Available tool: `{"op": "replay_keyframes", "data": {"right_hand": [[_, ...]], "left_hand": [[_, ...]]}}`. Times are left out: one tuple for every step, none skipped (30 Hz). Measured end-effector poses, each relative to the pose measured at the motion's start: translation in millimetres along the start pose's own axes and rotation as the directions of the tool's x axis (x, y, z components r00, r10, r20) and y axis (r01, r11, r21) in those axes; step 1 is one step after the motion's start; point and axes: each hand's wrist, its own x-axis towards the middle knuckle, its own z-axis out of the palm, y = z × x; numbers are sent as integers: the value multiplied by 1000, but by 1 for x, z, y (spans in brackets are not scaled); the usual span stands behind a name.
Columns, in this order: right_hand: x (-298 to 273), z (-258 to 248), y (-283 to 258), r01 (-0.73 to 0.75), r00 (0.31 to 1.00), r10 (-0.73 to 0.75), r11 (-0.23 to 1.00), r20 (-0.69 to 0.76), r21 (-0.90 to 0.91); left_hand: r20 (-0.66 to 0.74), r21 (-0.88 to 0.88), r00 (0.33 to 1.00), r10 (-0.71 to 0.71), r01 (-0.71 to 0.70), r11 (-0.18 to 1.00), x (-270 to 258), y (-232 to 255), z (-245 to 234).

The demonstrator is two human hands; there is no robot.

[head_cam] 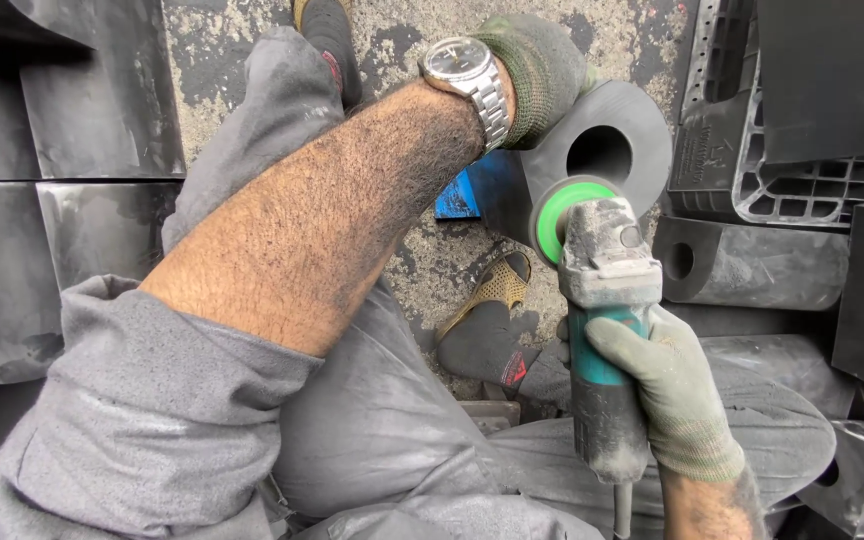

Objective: Using an angle grinder to smooth and shape black rubber blocks while sitting on the floor.

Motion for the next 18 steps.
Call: {"op": "replay_keyframes", "data": {"right_hand": [[-4,1,-2,-9,1000,9,1000,10,-4],[-8,-2,-1,-7,1000,7,1000,12,-7],[-13,-5,1,16,1000,-15,999,-2,40],[-18,-7,3,34,999,-33,996,-12,87],[-18,-11,6,30,1000,-30,996,-6,83],[-19,-14,10,16,999,-13,996,-35,82],[-19,-17,14,2,998,4,997,-63,81],[-15,-14,14,-2,998,8,997,-61,83],[-12,-12,14,14,999,-12,998,-44,63],[-6,-10,12,42,999,-41,998,-27,44],[0,-6,8,49,999,-47,998,-25,46],[5,-2,5,46,999,-46,999,5,29],[10,2,2,44,998,-45,999,35,12],[6,6,-2,38,999,-38,999,28,13],[3,10,-6,37,999,-38,999,11,8],[2,14,-13,42,999,-42,999,-1,1],[-3,7,-7,41,999,-41,999,-2,-2],[-7,1,-2,43,999,-42,999,-34,27]], "left_hand": [[33,38,999,-6,5,999,0,2,-3],[31,38,999,-10,9,999,3,0,1],[22,61,1000,-5,4,998,6,-2,5],[18,82,1000,-4,2,997,6,-4,11],[21,81,1000,-11,9,997,6,-4,9],[11,57,1000,-13,13,998,5,-4,7],[1,34,1000,-16,16,999,3,-3,6],[6,34,1000,-16,16,999,5,-2,11],[1,23,1000,-13,13,1000,7,-1,17],[-13,19,1000,-9,9,1000,13,-2,19],[-16,25,1000,-10,10,1000,14,-3,16],[-30,37,1000,-3,4,999,13,-4,15],[-43,48,999,3,-1,999,13,-6,14],[-41,42,999,9,-7,999,11,-3,14],[-28,36,999,23,-22,999,9,-1,14],[-18,32,999,31,-30,999,8,-2,12],[-19,30,999,31,-30,999,6,0,7],[7,15,1000,12,-12,1000,3,-1,2]]}}
